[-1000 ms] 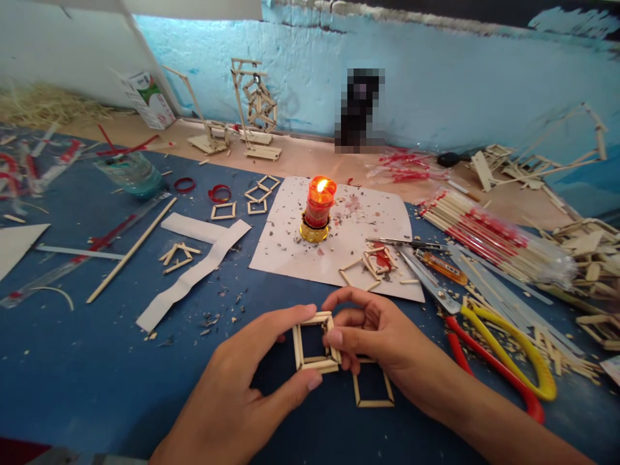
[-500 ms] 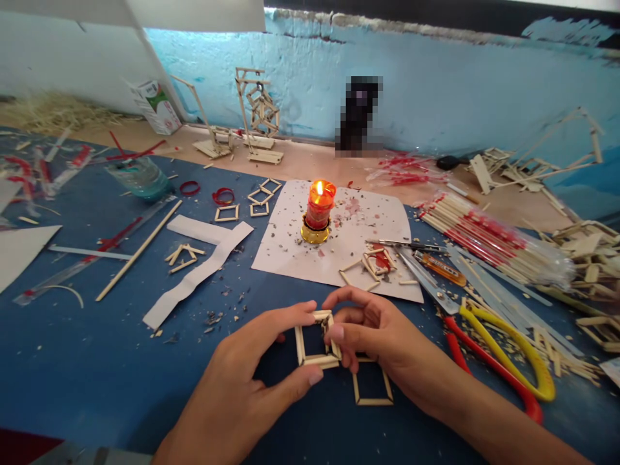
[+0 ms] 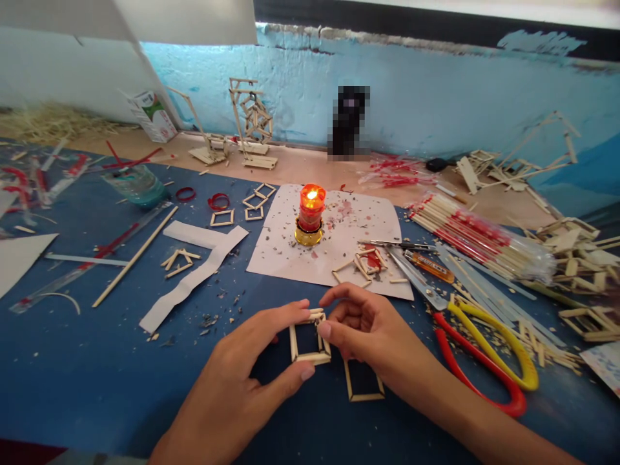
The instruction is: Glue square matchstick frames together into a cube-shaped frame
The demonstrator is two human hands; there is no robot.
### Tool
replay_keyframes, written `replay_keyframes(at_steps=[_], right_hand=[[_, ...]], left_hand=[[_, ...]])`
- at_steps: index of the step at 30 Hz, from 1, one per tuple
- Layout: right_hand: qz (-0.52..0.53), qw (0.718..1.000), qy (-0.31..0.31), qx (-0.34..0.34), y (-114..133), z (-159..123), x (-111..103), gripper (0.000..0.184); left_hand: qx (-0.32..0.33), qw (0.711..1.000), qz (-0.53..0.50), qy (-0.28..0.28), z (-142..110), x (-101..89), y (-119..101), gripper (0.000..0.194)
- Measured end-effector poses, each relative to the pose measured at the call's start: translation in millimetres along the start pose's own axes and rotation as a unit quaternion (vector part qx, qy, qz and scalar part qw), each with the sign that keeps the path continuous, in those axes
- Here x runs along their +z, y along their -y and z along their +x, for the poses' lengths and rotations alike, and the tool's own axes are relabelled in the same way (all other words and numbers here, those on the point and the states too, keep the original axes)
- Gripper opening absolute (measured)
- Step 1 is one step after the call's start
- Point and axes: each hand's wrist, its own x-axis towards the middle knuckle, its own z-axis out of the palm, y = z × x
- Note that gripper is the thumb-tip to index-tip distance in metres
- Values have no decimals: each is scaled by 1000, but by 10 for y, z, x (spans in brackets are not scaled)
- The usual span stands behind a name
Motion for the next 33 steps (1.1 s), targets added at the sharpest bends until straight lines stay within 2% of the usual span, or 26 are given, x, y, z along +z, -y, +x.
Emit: replay_keyframes(at_steps=[6, 9, 12, 14, 16, 19, 21, 23, 25, 27, 29, 33], right_hand=[[-38, 999, -22, -12, 47, -17, 67, 31], [-60, 996, -43, -53, 101, -79, 58, 20], [-117, 984, -84, -109, 210, -225, -90, 14], [-202, 968, -97, -114, 281, -352, -274, 13], [-313, 944, -80, -71, 319, -469, -484, 16], [-480, 871, -103, -32, 301, -566, -704, 20], [-541, 828, -131, -65, 266, -571, -713, 21], [-548, 814, -150, -124, 235, -541, -608, 22], [-510, 833, -145, -159, 214, -494, -426, 22], [-452, 873, -112, -142, 195, -444, -226, 25], [-405, 903, -86, -113, 172, -405, -60, 25], [-356, 925, -75, -109, 103, -382, 104, 19]], left_hand=[[-10, 1000, 14, -12, -13, 9, 0, 43], [-25, 999, 27, -19, -31, 3, -7, 46], [-32, 999, 37, -12, -37, -11, -29, 47], [-20, 999, 39, -8, -37, -20, -44, 43], [-2, 999, 42, -3, -36, -25, -50, 43], [9, 999, 49, 10, -31, -23, -41, 51], [6, 998, 53, 19, -21, -14, -27, 56], [-1, 998, 53, 22, -10, 0, -16, 57], [2, 998, 53, 16, -5, 17, -11, 61], [31, 998, 59, -6, -16, 34, -17, 64], [96, 992, 68, -47, -39, 54, -34, 63], [211, 966, 87, -123, -80, 96, -104, 49]])
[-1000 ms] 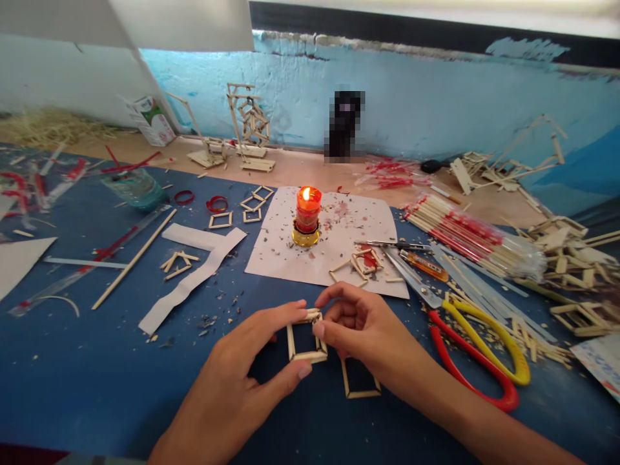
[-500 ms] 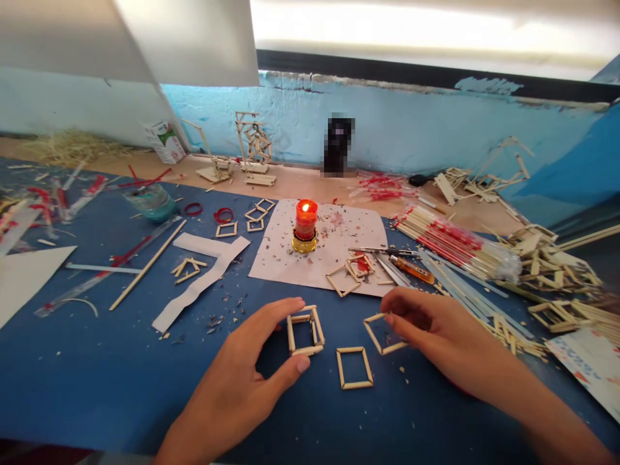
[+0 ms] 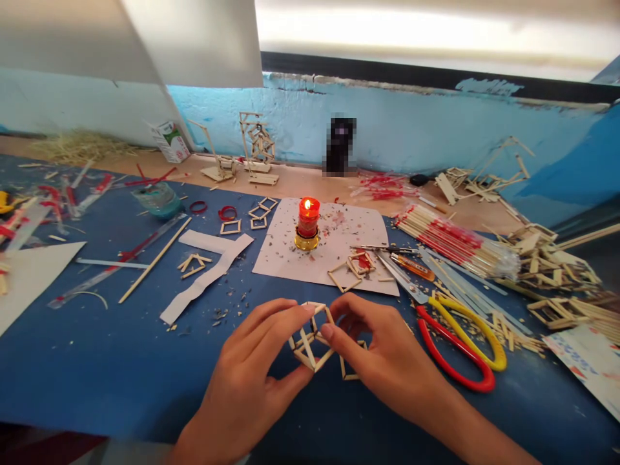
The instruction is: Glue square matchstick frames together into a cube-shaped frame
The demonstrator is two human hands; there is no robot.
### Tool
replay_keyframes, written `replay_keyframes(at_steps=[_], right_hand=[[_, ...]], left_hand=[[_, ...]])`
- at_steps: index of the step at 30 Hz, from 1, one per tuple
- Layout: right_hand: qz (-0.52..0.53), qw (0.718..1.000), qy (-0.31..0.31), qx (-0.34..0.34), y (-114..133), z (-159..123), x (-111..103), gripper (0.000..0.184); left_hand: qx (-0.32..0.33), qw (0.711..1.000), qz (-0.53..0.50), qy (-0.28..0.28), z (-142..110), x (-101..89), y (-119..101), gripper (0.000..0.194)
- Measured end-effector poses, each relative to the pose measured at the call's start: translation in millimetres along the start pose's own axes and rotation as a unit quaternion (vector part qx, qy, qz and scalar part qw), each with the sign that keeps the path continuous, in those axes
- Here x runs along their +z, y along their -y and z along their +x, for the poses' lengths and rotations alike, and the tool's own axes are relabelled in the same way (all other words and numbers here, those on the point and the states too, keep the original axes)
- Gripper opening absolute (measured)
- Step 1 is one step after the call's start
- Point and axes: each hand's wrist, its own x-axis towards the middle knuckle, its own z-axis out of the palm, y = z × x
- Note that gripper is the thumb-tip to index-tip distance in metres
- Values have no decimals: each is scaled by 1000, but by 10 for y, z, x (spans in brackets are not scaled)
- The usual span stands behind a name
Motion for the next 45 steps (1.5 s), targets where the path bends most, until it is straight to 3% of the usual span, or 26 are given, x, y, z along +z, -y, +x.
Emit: replay_keyframes(at_steps=[4, 11, 16, 21, 24, 27, 30, 37, 42, 45], right_hand=[[36, 999, -8, -18, -29, -11, 46, 17], [36, 999, 38, -12, -118, 189, 30, 16], [-52, 996, -69, -18, -124, 213, -110, 27], [-137, 987, -73, -27, -151, -23, -488, 22], [-192, 974, -122, 6, -258, -132, -845, 28], [-276, 948, -155, 36, -428, -118, -1184, 32], [-348, 924, -154, 16, -581, -14, -1363, 29], [-370, 918, -140, -19, -644, 159, -1325, 26], [-388, 910, -145, -7, -644, 167, -1363, 24], [-352, 928, -120, -34, -582, 113, -1240, 24]], left_hand=[[33, 999, 4, 3, 32, 19, -74, 47], [5, 997, 37, 72, 141, -48, -45, 56], [2, 977, 105, 185, 349, -91, 89, 52], [-41, 962, 90, 253, 463, -98, 178, 67], [-70, 957, 68, 271, 448, -123, 216, 73], [-88, 953, 44, 287, 419, -145, 273, 70], [-102, 949, 28, 296, 394, -150, 327, 70], [-99, 955, 28, 279, 347, -123, 375, 63], [-87, 958, 30, 273, 324, -99, 406, 63], [-85, 963, 18, 256, 306, -102, 387, 62]])
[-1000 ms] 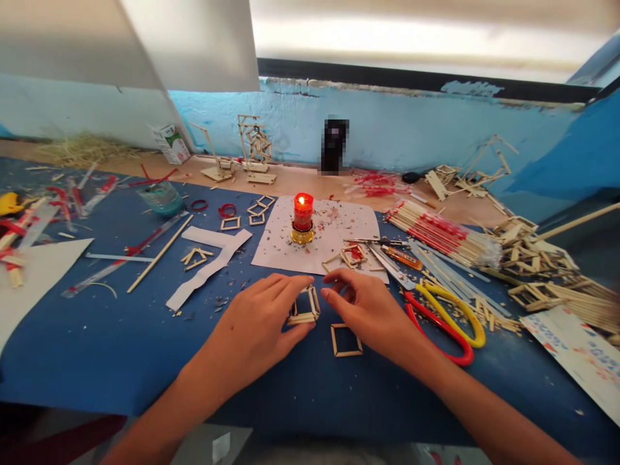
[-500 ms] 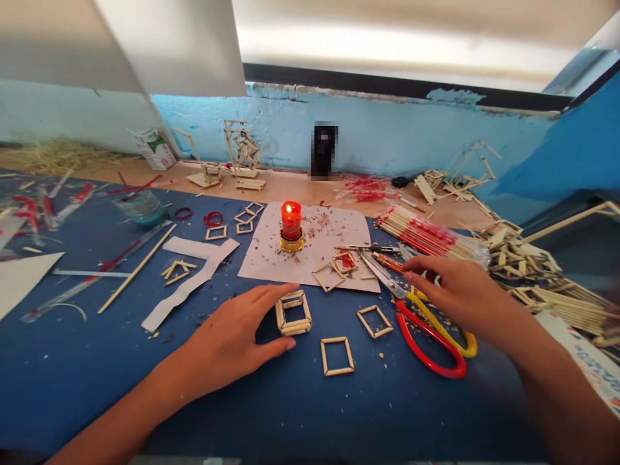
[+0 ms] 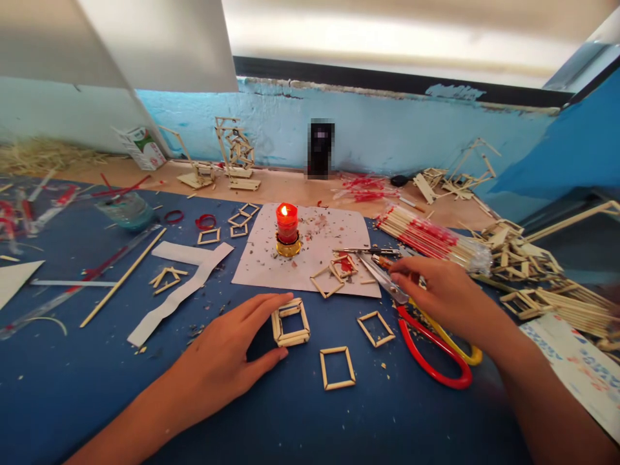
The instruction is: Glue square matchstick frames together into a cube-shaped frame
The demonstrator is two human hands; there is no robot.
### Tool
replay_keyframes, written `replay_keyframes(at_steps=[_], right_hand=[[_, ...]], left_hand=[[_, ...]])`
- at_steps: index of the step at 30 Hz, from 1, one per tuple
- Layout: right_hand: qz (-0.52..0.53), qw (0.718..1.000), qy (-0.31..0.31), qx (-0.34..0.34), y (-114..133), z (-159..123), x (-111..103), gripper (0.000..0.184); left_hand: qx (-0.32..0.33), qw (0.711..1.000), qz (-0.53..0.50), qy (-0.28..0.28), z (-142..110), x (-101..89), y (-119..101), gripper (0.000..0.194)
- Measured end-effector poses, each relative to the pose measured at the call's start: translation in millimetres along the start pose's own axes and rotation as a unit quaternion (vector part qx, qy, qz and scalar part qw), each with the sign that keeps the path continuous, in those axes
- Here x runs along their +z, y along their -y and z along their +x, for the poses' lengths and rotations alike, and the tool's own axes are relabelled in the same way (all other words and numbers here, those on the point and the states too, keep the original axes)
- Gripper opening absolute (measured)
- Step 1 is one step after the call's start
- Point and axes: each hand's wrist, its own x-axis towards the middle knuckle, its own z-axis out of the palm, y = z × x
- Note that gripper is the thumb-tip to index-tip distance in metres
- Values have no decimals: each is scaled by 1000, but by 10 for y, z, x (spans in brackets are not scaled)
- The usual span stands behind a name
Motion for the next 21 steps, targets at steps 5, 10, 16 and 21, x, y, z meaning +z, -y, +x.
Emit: replay_keyframes(at_steps=[5, 10, 16, 21], right_hand=[[61, 966, 110, -224, 489, -152, 187, 32], [-20, 941, 120, -315, 755, -76, 416, 43], [-28, 938, 136, -318, 811, 3, 524, 34], [-21, 941, 156, -300, 860, -6, 534, 38]], left_hand=[[-1, 999, -28, -18, -26, 1, -22, 62], [19, 999, -26, -5, -38, 32, 38, 62], [27, 999, -45, -2, -55, 82, 79, 67], [11, 998, -68, 7, -60, 80, 78, 68]])
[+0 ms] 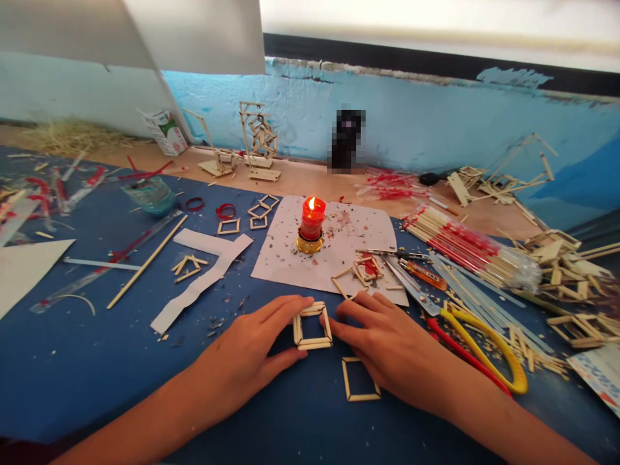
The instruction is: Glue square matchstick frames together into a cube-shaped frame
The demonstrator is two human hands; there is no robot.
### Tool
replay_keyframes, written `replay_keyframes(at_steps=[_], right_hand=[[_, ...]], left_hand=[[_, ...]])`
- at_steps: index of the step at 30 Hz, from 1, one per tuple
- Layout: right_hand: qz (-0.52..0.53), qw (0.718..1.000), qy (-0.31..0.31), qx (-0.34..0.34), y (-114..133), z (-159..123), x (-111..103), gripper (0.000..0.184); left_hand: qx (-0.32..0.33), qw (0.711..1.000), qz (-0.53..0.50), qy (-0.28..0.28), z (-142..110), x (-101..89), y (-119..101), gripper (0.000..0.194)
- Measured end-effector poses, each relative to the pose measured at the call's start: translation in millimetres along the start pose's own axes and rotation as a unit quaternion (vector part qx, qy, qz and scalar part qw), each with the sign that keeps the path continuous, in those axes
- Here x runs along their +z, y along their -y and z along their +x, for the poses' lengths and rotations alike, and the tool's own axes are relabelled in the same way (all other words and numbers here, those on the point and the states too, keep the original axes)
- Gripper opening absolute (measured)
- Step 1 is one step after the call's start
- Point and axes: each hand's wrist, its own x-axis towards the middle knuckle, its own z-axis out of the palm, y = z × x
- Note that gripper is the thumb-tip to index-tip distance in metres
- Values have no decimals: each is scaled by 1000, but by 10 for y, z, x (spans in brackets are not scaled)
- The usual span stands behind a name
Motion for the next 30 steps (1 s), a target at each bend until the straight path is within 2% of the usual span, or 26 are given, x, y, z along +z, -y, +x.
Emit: replay_keyframes(at_steps=[8, 22, 30], right_hand=[[-17, 1000, -14, 10, 46, -4, 11, 36], [-18, 999, -27, 11, 91, -6, 37, 27], [-18, 999, -36, 2, 80, -16, 56, 29]], left_hand=[[-47, 996, -79, 8, 43, -14, -4, 57], [-44, 997, -65, 7, 100, -47, -74, 50], [-58, 996, -61, -2, 174, -29, -181, 45]])
